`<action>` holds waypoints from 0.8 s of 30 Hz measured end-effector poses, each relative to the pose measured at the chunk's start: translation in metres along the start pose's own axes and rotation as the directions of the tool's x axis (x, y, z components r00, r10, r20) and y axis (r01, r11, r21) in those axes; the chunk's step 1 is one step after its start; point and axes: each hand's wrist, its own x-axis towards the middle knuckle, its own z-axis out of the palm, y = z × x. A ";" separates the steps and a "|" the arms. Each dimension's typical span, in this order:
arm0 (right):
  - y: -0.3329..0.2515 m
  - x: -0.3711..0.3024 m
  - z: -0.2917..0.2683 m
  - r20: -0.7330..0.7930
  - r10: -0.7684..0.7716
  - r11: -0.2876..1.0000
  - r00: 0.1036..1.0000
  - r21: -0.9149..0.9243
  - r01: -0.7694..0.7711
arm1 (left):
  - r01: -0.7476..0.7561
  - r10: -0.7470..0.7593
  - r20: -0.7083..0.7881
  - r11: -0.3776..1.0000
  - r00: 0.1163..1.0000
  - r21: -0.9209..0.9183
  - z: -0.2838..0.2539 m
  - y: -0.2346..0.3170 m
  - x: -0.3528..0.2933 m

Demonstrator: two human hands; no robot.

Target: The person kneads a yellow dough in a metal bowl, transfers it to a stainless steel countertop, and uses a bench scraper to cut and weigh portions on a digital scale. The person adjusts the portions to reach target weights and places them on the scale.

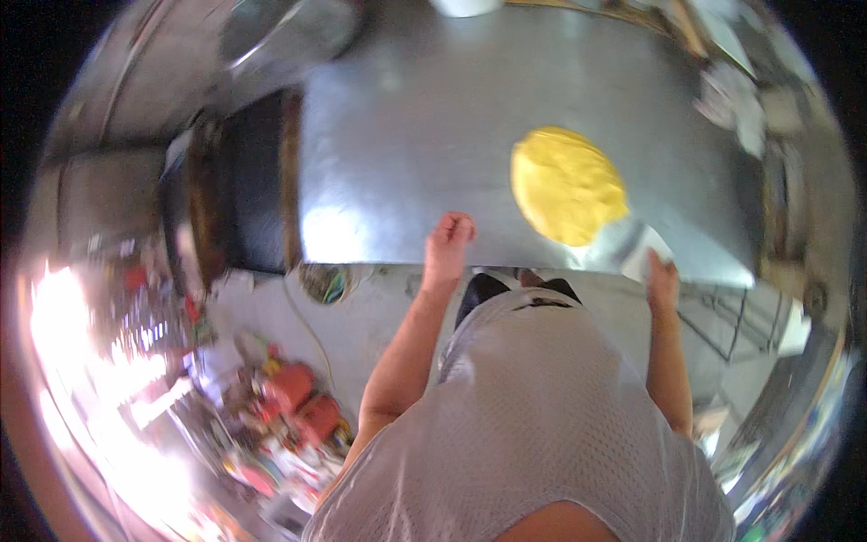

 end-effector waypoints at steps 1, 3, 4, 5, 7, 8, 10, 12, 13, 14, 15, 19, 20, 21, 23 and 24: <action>-0.015 -0.007 0.003 -0.087 0.005 0.994 0.996 -0.104 -0.014 | 0.075 -0.079 -0.053 0.994 0.995 -0.085 -0.015 0.001 -0.012; 0.013 0.020 -0.011 -0.064 -0.044 0.998 0.997 -0.047 0.041 | 0.080 -0.103 -0.133 0.983 0.986 -0.165 -0.049 0.000 -0.034; 0.013 0.022 -0.009 -0.042 -0.034 0.997 0.999 0.067 0.037 | 0.082 -0.118 -0.166 0.974 0.979 -0.212 -0.066 -0.006 -0.045; 0.018 0.024 -0.008 -0.012 -0.061 0.988 0.998 0.141 0.062 | 0.101 -0.164 -0.226 0.959 0.960 -0.263 -0.087 -0.021 -0.056; 0.022 0.024 -0.007 0.010 -0.072 0.972 0.997 0.224 0.068 | 0.132 -0.259 -0.312 0.918 0.914 -0.374 -0.129 -0.070 -0.077; 0.024 0.023 -0.008 -0.004 -0.053 0.971 0.999 0.234 0.052 | 0.118 -0.290 -0.401 0.909 0.869 -0.401 -0.151 -0.091 -0.084; 0.028 0.025 -0.007 -0.058 0.001 0.988 0.998 0.152 0.008 | 0.088 -0.350 -0.548 0.891 0.760 -0.446 -0.215 -0.125 -0.097; 0.023 0.018 0.000 -0.073 0.021 0.993 0.997 0.118 -0.013 | 0.052 -0.346 -0.704 0.914 0.621 -0.403 -0.296 -0.153 -0.113; 0.020 0.014 0.005 -0.051 0.018 0.992 0.999 0.123 -0.011 | 0.035 -0.345 -0.745 0.917 0.571 -0.397 -0.343 -0.167 -0.123; 0.018 0.010 0.009 -0.034 0.013 0.991 0.999 0.134 -0.008 | 0.047 -0.331 -0.801 0.933 0.499 -0.357 -0.385 -0.176 -0.126; 0.020 0.010 0.014 -0.035 0.020 0.992 0.999 0.122 -0.016 | 0.009 -0.260 -0.852 0.958 0.454 -0.287 -0.429 -0.184 -0.131; 0.036 0.016 0.026 -0.074 0.038 0.996 0.997 0.080 -0.032 | 0.043 -0.207 -0.902 0.978 0.378 -0.206 -0.541 -0.187 -0.120; 0.037 0.014 0.034 -0.063 0.052 0.996 0.997 0.072 -0.047 | 0.115 -0.122 -0.945 0.989 0.303 -0.091 -0.569 -0.188 -0.122; 0.040 0.011 0.038 -0.054 0.037 0.995 0.998 0.095 -0.032 | 0.116 -0.124 -0.951 0.989 0.283 -0.094 -0.588 -0.187 -0.118; 0.044 0.001 0.042 -0.049 0.003 0.989 0.999 0.148 0.005 | 0.157 -0.130 -0.962 0.983 0.240 -0.094 -0.603 -0.185 -0.107; 0.044 -0.006 0.043 -0.068 -0.005 0.991 0.998 0.136 0.014 | 0.197 -0.134 -0.967 0.976 0.214 -0.092 -0.605 -0.181 -0.100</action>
